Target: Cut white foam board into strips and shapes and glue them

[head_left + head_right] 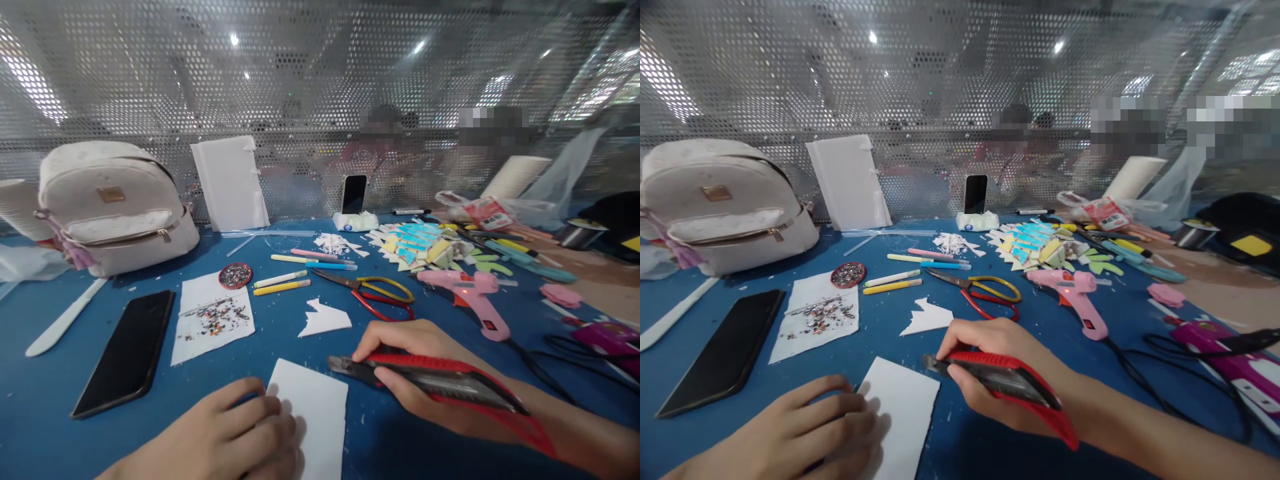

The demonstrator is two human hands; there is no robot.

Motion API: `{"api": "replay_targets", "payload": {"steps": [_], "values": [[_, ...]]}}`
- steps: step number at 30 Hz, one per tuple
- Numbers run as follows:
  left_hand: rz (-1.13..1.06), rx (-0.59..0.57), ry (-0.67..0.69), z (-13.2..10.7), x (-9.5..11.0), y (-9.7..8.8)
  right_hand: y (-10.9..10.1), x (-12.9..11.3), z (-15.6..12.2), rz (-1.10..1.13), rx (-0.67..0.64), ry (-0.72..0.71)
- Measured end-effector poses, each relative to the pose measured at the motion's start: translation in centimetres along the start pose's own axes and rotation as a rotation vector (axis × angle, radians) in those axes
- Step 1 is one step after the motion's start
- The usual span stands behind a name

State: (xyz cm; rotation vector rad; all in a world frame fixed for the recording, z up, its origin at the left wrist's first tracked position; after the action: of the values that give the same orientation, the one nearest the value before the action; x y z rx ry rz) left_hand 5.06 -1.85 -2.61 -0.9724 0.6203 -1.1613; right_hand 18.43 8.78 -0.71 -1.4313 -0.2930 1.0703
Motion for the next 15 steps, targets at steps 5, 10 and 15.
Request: {"api": "replay_targets", "payload": {"steps": [5, 10, 15], "values": [[-0.041, 0.033, -0.033, 0.4, -0.5, -1.4, 0.0, -0.2, 0.3, -0.027, 0.017, 0.015], [-0.038, 0.035, -0.047, -0.2, -1.1, -1.0, 0.0, 0.3, 0.2, -0.058, 0.010, 0.049], [-0.019, 0.024, -0.052, -0.5, -1.8, -0.8, -0.7, 0.2, -0.3, -0.060, 0.005, 0.016]]}}
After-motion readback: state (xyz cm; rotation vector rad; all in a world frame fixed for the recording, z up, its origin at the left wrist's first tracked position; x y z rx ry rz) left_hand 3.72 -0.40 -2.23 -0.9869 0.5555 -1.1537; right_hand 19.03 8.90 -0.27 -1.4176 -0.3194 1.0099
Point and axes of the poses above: each hand's wrist, its own z-axis towards the middle knuckle, its own y-axis out of the palm, x = y × z, the point moved 10 cm from there along z, towards the middle knuckle, and after that the axes turned 13 degrees about -z, right-handed, at the moved point
